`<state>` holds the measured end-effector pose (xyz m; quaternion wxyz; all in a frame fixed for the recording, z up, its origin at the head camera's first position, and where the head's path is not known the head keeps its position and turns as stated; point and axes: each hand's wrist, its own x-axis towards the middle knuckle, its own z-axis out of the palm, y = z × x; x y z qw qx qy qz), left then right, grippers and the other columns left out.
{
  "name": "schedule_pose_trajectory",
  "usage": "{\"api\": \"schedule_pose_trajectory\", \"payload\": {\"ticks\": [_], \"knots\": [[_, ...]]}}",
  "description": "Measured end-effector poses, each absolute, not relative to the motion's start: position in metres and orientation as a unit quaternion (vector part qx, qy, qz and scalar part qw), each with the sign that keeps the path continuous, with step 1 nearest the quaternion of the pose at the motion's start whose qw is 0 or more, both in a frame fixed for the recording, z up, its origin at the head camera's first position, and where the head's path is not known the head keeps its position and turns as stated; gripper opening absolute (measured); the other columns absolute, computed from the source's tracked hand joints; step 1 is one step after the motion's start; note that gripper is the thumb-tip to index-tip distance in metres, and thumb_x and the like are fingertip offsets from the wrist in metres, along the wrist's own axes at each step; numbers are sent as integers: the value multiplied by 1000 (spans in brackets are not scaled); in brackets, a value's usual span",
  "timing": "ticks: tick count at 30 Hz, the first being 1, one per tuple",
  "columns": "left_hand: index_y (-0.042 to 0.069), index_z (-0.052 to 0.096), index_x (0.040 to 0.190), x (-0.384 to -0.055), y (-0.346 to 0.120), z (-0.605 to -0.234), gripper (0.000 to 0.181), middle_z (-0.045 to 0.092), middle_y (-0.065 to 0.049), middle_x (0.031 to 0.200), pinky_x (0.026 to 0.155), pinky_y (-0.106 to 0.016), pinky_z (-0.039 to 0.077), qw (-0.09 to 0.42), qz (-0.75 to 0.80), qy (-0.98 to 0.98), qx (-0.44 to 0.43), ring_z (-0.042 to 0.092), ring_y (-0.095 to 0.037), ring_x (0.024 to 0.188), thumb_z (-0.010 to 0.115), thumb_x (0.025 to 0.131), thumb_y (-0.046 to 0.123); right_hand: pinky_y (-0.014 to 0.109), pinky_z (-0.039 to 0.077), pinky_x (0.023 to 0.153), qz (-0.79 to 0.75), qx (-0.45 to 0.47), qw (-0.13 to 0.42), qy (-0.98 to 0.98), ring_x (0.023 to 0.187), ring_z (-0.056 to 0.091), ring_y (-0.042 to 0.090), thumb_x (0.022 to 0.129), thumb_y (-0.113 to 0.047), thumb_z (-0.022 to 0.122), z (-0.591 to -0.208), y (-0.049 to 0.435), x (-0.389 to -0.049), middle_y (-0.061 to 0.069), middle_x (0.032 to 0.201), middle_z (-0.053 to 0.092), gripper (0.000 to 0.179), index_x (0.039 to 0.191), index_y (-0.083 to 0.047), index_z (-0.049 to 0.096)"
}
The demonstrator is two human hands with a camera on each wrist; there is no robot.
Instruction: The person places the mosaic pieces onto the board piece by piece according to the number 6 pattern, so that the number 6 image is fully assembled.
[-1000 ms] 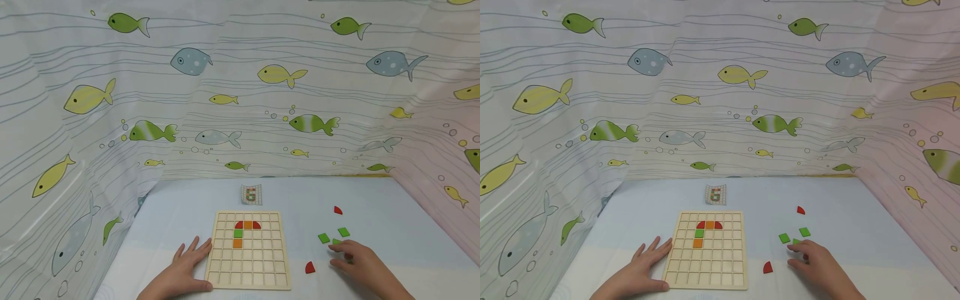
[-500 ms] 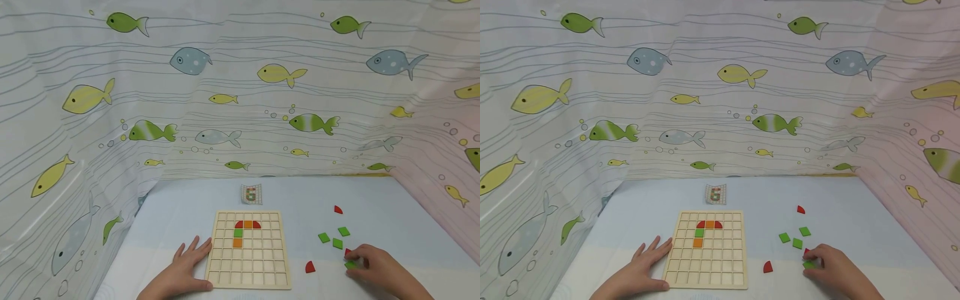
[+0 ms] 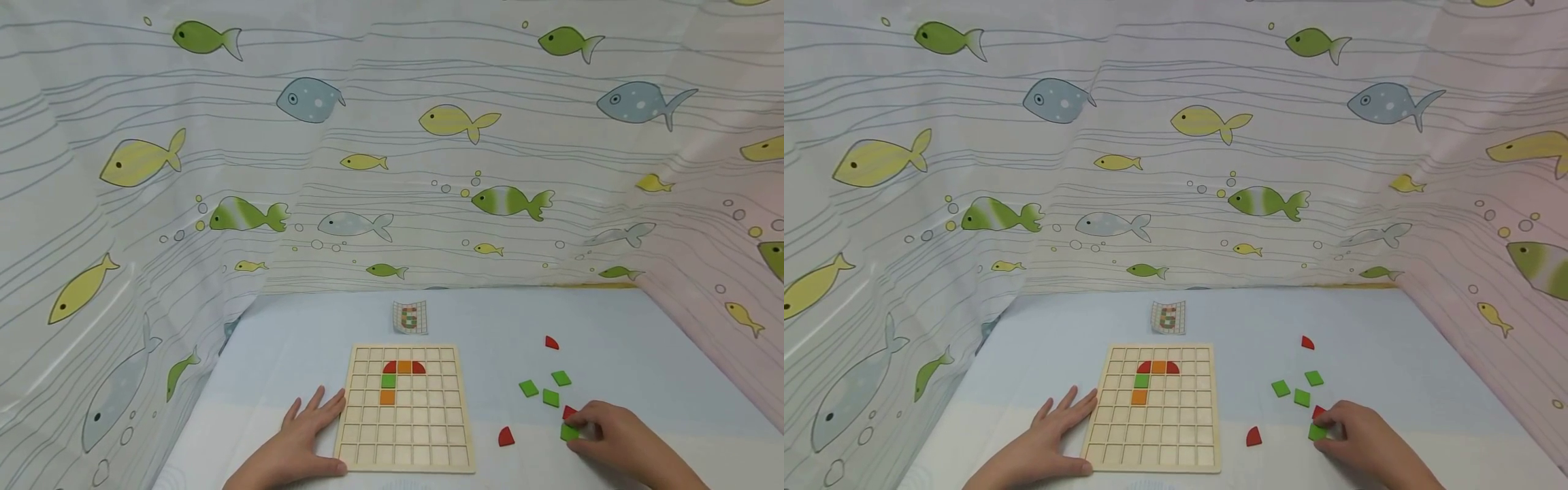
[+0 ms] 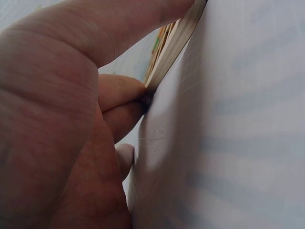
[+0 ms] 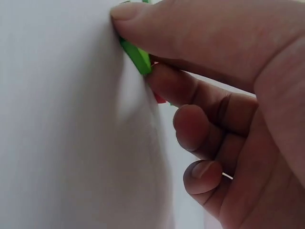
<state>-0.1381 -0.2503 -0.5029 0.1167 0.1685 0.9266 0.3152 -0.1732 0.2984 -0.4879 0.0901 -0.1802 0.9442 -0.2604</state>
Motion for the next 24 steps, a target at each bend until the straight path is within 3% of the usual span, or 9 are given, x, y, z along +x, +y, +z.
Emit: {"api": "schedule_pose_trajectory", "payload": {"ticks": [13,24], "knots": [[4,37,152,-137,-251,-500,109,30,-4,159,111,-63,-7,120,321,923,173,5,-40,149,79,69,61,23,48,62,-252,-220,83,939,74,48,-2,81,-38,80,-493,295,-176,-20,88,59,19,94,-25,73],[5,37,152,-139,-250,-502,110,30,-3,160,110,-64,-8,126,318,925,167,4,-39,149,79,68,62,24,54,71,-227,-239,25,944,80,53,-1,81,-32,80,-492,266,-179,-23,92,57,18,98,-30,73]]}}
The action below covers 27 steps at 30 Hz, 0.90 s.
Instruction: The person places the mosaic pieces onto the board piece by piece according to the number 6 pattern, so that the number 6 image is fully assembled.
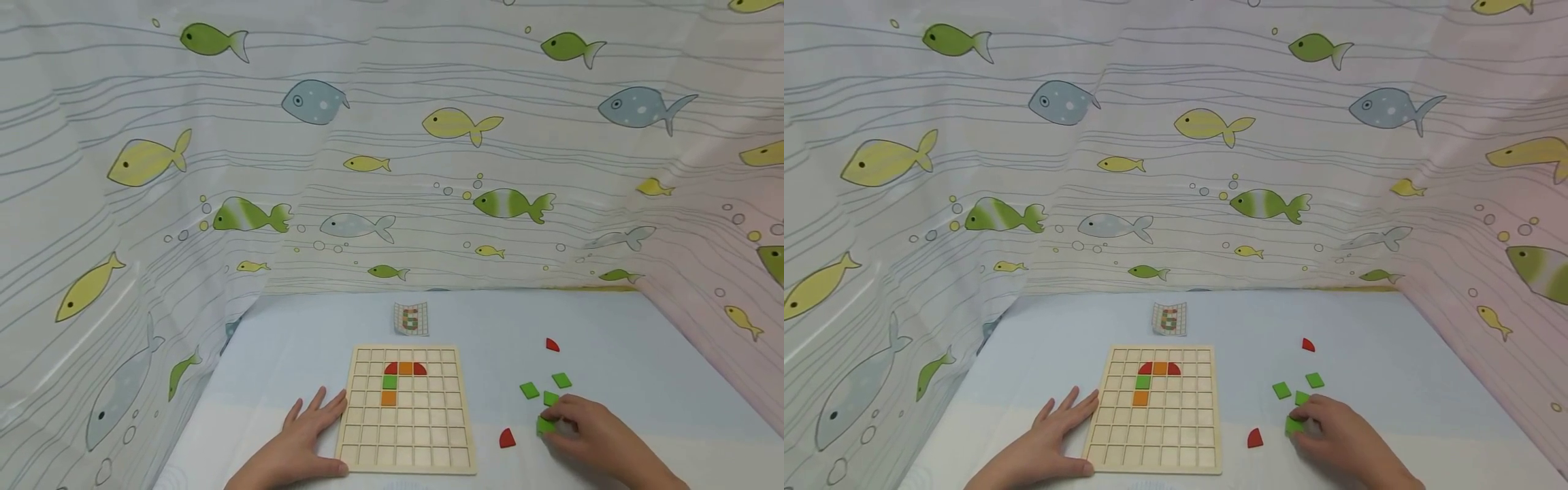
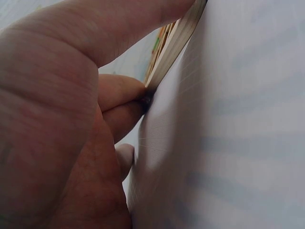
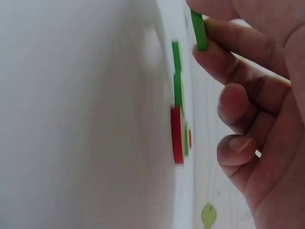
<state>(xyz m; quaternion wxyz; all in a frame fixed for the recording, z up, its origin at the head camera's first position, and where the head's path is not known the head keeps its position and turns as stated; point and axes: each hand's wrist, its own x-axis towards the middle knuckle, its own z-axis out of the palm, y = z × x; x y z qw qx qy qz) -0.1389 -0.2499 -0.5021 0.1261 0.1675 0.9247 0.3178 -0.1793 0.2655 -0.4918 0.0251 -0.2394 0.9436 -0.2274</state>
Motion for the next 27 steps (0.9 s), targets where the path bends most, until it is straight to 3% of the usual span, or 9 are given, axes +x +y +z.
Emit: {"api": "schedule_pose_trajectory", "payload": {"ticks": [8,27], "knots": [[4,37,152,-138,-248,-501,109,29,-5,160,110,-64,-10,132,332,919,167,3,-40,149,79,68,61,23,53,68,-216,-261,-32,940,77,53,-1,78,-21,82,-485,240,-183,-26,90,55,21,96,-31,75],[6,39,152,-138,-251,-504,109,29,-3,160,110,-65,-7,120,312,927,171,5,-40,148,78,68,64,25,55,74,-173,-336,-6,926,86,57,3,84,-28,78,-462,168,-215,-19,96,59,19,103,-24,76]]}}
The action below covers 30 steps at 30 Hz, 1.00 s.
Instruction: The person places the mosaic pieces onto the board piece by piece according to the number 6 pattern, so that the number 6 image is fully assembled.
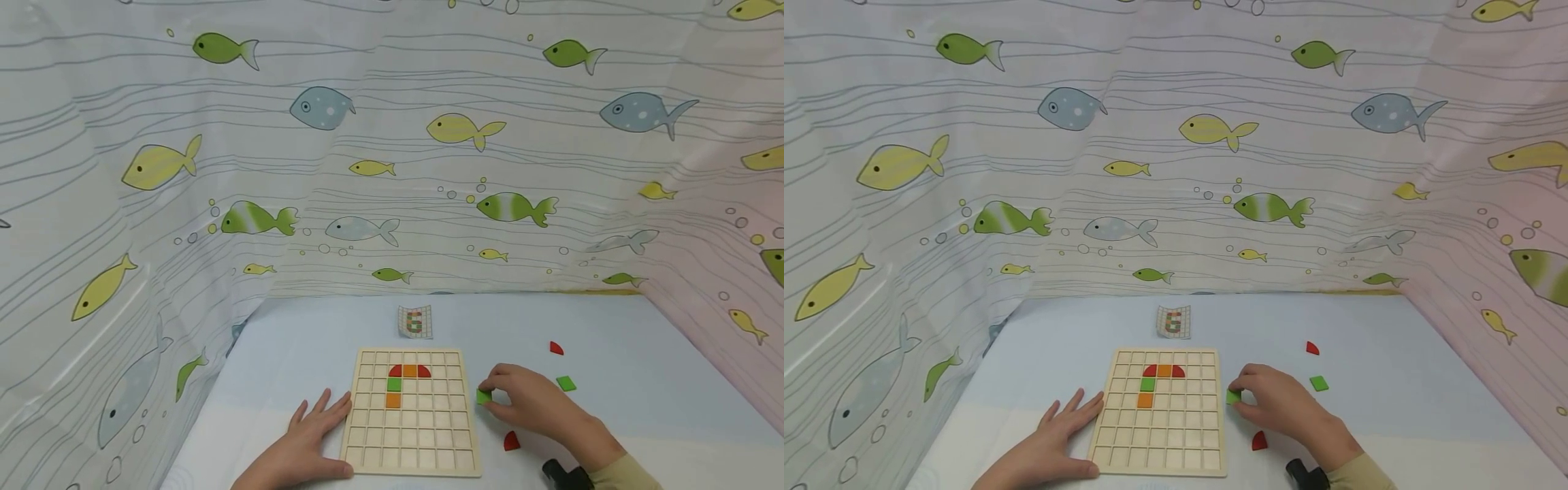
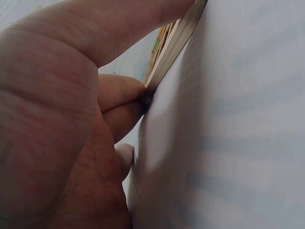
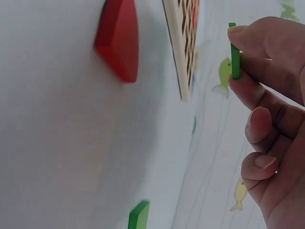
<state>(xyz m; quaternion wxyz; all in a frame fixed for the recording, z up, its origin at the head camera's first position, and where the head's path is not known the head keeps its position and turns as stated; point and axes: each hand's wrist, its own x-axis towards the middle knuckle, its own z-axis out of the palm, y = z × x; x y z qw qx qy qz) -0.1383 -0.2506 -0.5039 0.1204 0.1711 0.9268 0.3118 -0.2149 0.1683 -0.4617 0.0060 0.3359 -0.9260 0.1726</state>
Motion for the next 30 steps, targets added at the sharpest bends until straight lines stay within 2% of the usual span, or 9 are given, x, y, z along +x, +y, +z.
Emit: {"api": "schedule_pose_trajectory", "payload": {"ticks": [9,18,30], "knots": [[6,39,151,-138,-251,-503,109,30,-2,160,110,-65,-7,120,312,927,169,5,-40,149,78,68,64,26,54,76,188,345,-18,-919,88,59,4,85,-29,78,-460,137,-227,-17,98,61,21,105,-21,77],[5,39,152,-137,-252,-502,108,31,-4,159,110,-65,-7,117,318,925,174,5,-40,148,79,68,61,30,54,78,180,364,-20,-913,87,59,8,86,-28,76,-458,105,-234,-11,97,63,22,105,-16,77],[5,38,152,-138,-252,-504,110,29,-6,160,109,-66,-10,122,326,921,175,4,-41,148,79,67,62,27,53,76,163,398,-18,-902,86,57,6,87,-28,75,-462,67,-234,-8,95,64,21,102,-14,78]]}}
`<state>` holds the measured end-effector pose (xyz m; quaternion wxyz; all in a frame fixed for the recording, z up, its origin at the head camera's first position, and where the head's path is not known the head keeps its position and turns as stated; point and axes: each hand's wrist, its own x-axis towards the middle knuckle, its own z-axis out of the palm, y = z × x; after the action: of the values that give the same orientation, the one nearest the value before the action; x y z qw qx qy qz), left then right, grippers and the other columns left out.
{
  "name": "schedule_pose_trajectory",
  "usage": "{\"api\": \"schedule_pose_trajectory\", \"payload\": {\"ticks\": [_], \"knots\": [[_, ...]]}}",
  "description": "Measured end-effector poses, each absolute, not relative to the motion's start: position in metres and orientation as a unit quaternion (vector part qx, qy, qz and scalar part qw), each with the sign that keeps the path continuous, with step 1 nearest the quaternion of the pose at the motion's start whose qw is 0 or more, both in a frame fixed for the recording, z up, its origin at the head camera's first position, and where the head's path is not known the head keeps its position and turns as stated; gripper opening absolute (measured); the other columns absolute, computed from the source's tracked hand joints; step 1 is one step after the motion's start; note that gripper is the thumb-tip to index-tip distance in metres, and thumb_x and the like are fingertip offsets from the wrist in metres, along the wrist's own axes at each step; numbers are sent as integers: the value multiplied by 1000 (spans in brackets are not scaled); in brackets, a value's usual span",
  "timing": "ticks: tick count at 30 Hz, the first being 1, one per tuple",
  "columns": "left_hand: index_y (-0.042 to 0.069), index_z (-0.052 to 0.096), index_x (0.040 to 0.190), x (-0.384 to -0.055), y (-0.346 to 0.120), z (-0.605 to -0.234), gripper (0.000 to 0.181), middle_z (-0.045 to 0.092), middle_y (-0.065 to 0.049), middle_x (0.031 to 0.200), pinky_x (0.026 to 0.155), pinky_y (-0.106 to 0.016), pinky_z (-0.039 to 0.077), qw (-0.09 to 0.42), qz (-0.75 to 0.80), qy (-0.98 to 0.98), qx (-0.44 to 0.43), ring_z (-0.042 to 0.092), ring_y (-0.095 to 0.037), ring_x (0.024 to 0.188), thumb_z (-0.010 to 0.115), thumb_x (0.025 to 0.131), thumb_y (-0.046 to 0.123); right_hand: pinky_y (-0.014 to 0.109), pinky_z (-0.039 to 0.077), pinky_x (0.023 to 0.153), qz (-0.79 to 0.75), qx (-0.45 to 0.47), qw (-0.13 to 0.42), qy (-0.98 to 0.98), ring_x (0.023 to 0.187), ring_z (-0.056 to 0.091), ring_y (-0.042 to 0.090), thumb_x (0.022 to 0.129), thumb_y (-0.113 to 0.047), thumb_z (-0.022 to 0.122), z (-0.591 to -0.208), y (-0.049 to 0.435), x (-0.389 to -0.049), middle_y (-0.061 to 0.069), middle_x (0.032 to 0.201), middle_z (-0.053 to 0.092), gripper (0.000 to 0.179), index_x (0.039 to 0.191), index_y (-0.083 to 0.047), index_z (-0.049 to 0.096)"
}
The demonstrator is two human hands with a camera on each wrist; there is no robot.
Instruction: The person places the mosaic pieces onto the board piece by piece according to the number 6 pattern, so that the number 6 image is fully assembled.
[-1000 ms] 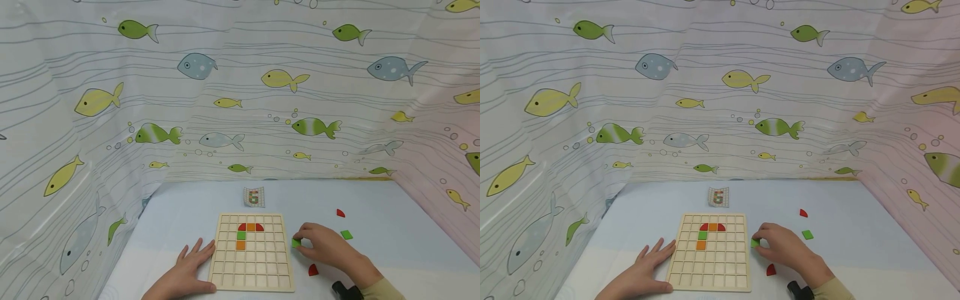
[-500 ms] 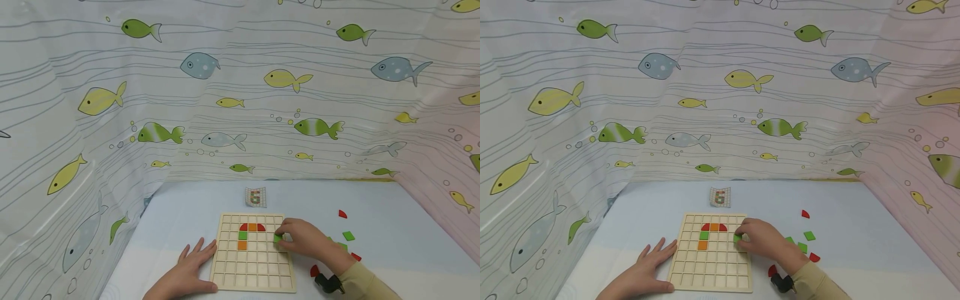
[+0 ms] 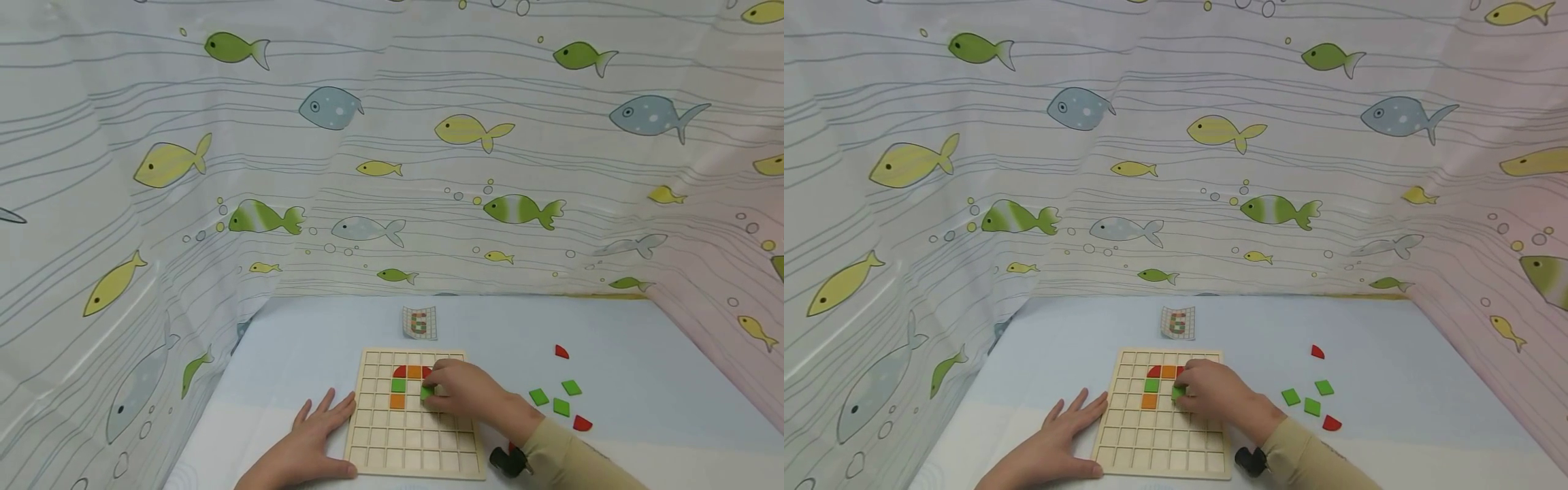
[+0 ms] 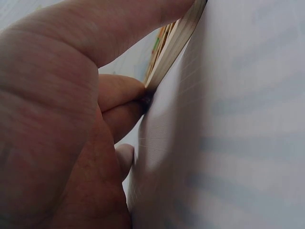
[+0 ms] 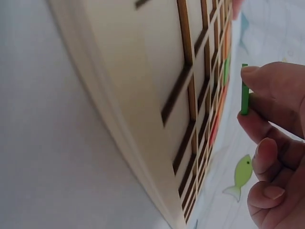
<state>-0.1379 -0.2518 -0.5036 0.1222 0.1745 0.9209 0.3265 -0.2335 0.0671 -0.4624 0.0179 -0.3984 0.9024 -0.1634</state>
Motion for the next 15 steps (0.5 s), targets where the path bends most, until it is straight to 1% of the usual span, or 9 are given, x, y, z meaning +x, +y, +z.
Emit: {"api": "schedule_pose_trajectory", "payload": {"ticks": [3,9,15], "knots": [[5,38,152,-138,-252,-505,111,29,-5,160,109,-66,-10,121,325,921,175,4,-41,148,79,67,62,25,52,74,-156,-404,22,901,85,56,4,88,-30,75,-466,61,-233,-10,93,63,19,101,-16,78],[5,37,152,-139,-252,-505,112,28,-4,160,109,-66,-10,123,325,922,171,4,-41,148,79,66,64,21,49,68,-150,-424,36,892,76,50,0,88,-28,76,-471,52,-231,-13,88,60,13,98,-19,78],[5,38,152,-139,-251,-504,112,29,-4,160,109,-66,-10,125,322,923,166,4,-41,148,80,65,63,19,50,68,-144,-427,41,892,77,51,-2,88,-29,75,-476,48,-233,-14,89,60,16,101,-21,79]]}}
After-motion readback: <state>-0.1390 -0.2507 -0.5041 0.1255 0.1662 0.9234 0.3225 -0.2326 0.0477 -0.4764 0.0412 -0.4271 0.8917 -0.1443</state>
